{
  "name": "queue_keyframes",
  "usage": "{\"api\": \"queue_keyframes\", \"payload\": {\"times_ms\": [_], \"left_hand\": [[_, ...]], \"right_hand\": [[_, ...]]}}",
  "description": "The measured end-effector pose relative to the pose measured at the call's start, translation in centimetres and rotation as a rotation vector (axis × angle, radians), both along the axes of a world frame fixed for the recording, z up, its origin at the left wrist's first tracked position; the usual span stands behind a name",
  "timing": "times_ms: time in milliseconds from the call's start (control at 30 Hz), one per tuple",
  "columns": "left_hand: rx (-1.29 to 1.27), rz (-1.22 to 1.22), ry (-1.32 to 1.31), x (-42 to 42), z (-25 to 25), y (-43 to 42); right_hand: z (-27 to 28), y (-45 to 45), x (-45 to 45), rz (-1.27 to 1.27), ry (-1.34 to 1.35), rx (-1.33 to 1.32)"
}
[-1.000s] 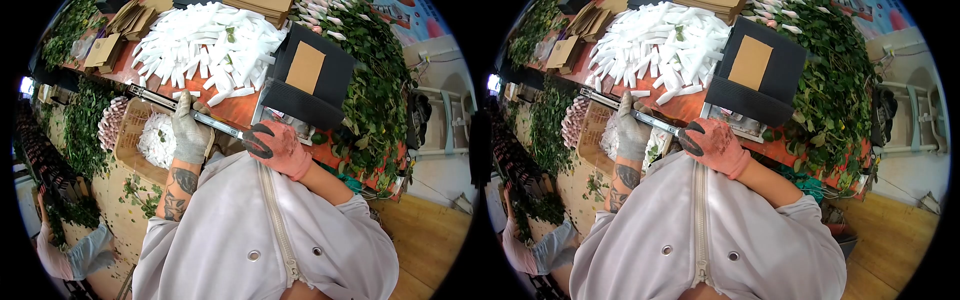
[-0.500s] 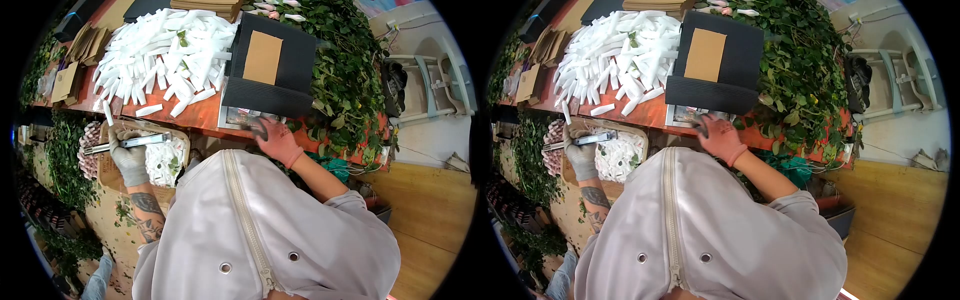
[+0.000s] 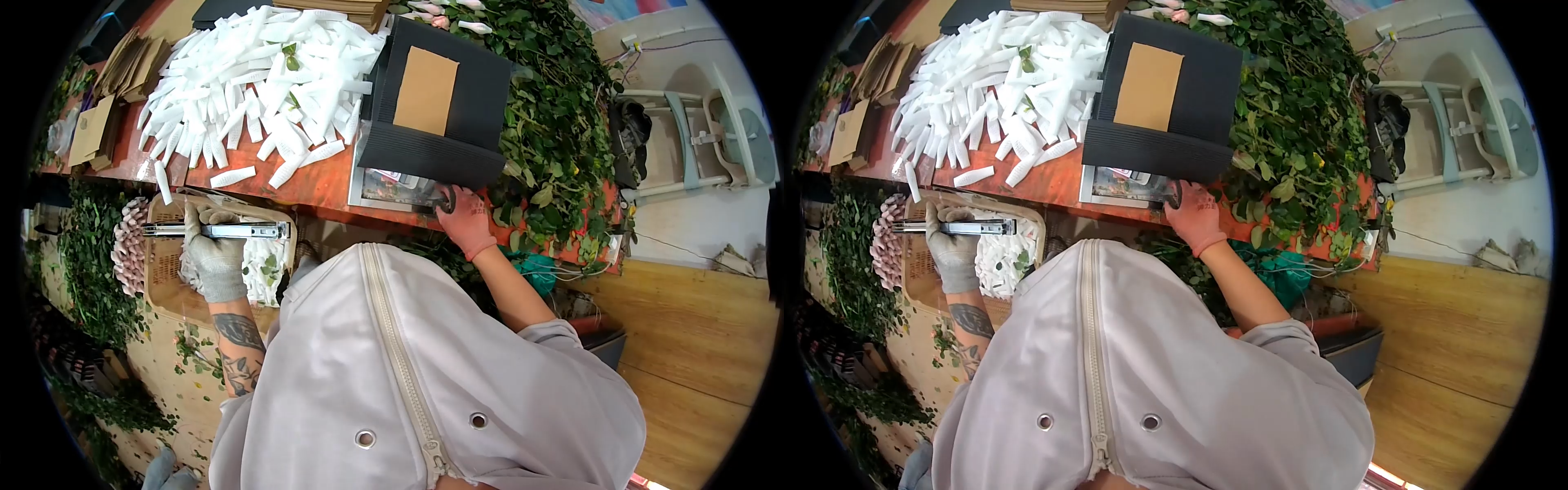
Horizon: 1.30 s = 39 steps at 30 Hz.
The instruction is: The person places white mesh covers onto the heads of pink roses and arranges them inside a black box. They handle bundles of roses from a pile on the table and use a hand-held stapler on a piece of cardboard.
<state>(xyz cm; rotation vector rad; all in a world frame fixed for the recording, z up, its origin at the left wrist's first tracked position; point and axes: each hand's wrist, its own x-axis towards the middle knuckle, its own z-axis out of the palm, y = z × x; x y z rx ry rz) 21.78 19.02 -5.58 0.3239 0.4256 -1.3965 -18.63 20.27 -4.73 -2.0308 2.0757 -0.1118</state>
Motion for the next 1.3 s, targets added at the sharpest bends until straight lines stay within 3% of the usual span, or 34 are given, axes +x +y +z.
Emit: {"api": "queue_keyframes", "payload": {"times_ms": [133, 367, 433, 467, 500, 567, 600, 633, 700, 733, 800, 833, 900, 933, 967, 1067, 1133, 1200, 1267, 1300], "left_hand": [[0.006, -0.047, -0.040, 0.0, -0.9, -0.7], [0.023, -0.098, 0.024, -1.9, 1.4, -1.1], [0.039, -0.112, 0.020, -2.2, 1.9, -0.9], [0.041, -0.107, 0.016, -2.5, 1.9, -0.7], [0.030, -0.120, -0.042, -2.7, 1.9, -0.5], [0.088, -0.130, -0.291, -4.8, 4.3, 0.2], [0.095, -0.210, -0.331, -5.1, 3.5, 0.0], [0.154, -0.246, -0.458, -7.2, 6.0, 0.5], [0.087, -0.304, -0.623, -8.2, 3.1, 0.8], [0.048, -0.350, -0.628, -8.6, 1.9, 1.1], [0.003, -0.416, -0.633, -10.0, 2.8, 1.5], [-0.010, -0.418, -0.603, -10.8, 3.7, 1.6], [-0.033, -0.409, -0.574, -10.7, 3.8, 1.4], [-0.061, -0.416, -0.653, -10.5, 3.4, 1.2], [-0.087, -0.424, -0.729, -10.4, 3.0, 1.2], [-0.108, -0.335, -0.711, -10.2, 3.1, 1.7], [-0.099, -0.291, -0.711, -10.1, 3.3, 1.9], [-0.018, -0.338, -0.736, -10.3, 5.0, 2.2], [-0.045, -0.364, -0.735, -9.8, 3.4, 2.2], [-0.073, -0.389, -0.736, -9.6, 2.6, 2.1]], "right_hand": [[0.6, -2.2, 1.0, -0.104, 0.053, 0.069], [-2.0, -3.5, 2.2, -0.061, 0.218, -0.150], [-1.8, -3.6, 1.2, -0.106, -0.079, -0.119], [-2.9, -3.5, 0.5, -0.102, -0.084, -0.117], [-4.9, -3.4, -0.2, -0.217, -0.566, -0.020], [-2.0, -1.8, 1.1, -0.160, -1.469, 0.418], [-0.6, -1.5, 2.9, -0.147, -1.486, 0.427], [0.0, -1.6, 5.0, -0.229, -1.696, 0.605], [1.5, -2.0, 8.6, -0.420, -2.021, 0.887], [2.8, -2.9, 10.1, -0.397, -2.039, 0.905], [5.1, -4.9, 12.4, 0.190, -1.557, 0.733], [4.7, -5.2, 13.5, 0.586, -1.298, 0.348], [4.6, -5.2, 14.5, 0.618, -1.254, 0.258], [4.9, -5.6, 14.9, 0.762, -1.122, 0.111], [5.3, -5.5, 15.0, 0.774, -1.116, 0.113], [6.8, -4.8, 15.5, 0.466, -1.285, 0.469], [7.6, -4.9, 15.9, -0.163, -1.742, 1.122], [8.0, -4.6, 16.1, -0.156, -1.701, 1.070], [7.8, -4.2, 16.2, -0.148, -1.660, 1.015], [7.3, -3.9, 16.4, -0.090, -1.651, 0.863]]}}
